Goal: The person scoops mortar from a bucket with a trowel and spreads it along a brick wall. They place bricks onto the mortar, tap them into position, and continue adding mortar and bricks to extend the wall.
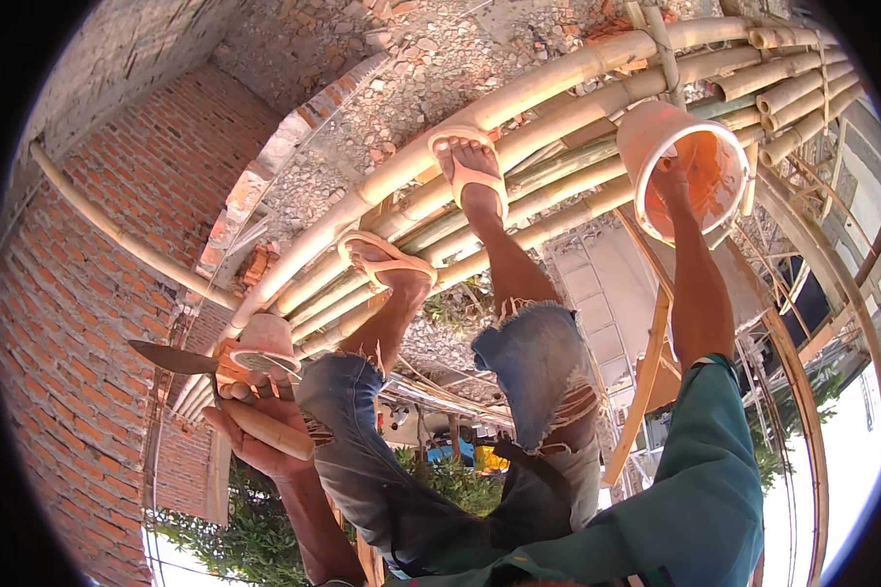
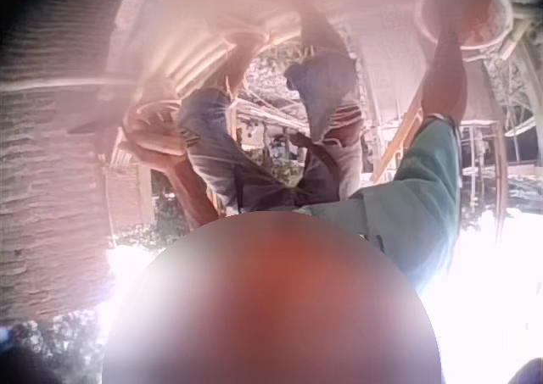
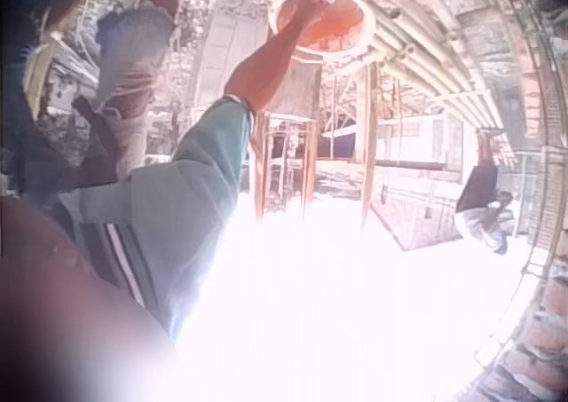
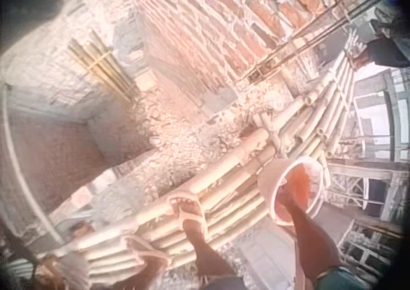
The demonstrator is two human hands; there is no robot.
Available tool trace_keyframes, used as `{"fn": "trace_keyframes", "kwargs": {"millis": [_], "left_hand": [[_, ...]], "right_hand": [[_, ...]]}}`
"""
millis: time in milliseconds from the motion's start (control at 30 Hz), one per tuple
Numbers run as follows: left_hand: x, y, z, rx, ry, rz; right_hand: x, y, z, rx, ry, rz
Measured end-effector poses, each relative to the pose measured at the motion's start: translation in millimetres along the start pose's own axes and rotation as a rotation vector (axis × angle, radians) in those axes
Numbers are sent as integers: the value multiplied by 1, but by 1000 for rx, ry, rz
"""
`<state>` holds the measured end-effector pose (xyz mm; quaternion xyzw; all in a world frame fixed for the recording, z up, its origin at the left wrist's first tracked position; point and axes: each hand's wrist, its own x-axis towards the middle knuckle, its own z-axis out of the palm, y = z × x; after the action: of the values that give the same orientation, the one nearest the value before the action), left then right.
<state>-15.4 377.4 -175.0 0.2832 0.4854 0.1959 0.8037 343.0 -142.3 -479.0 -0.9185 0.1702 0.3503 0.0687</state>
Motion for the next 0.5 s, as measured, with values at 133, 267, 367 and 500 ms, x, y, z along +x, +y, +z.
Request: {"fn": "trace_keyframes", "kwargs": {"millis": [133, 267, 367, 500], "left_hand": [[64, -18, -22, -75, -109, 48], [104, -20, -53, -23, -136, 117], [116, -13, -71, -30, -120, 198], [98, -5, -89, -269, -106, 251]], "right_hand": [[-83, -112, 124, -121, 433, -695], [-142, -140, 265, -496, 194, -895], [-136, -124, 300, -581, 290, -939], [-136, -109, 287, -532, 311, -992]]}}
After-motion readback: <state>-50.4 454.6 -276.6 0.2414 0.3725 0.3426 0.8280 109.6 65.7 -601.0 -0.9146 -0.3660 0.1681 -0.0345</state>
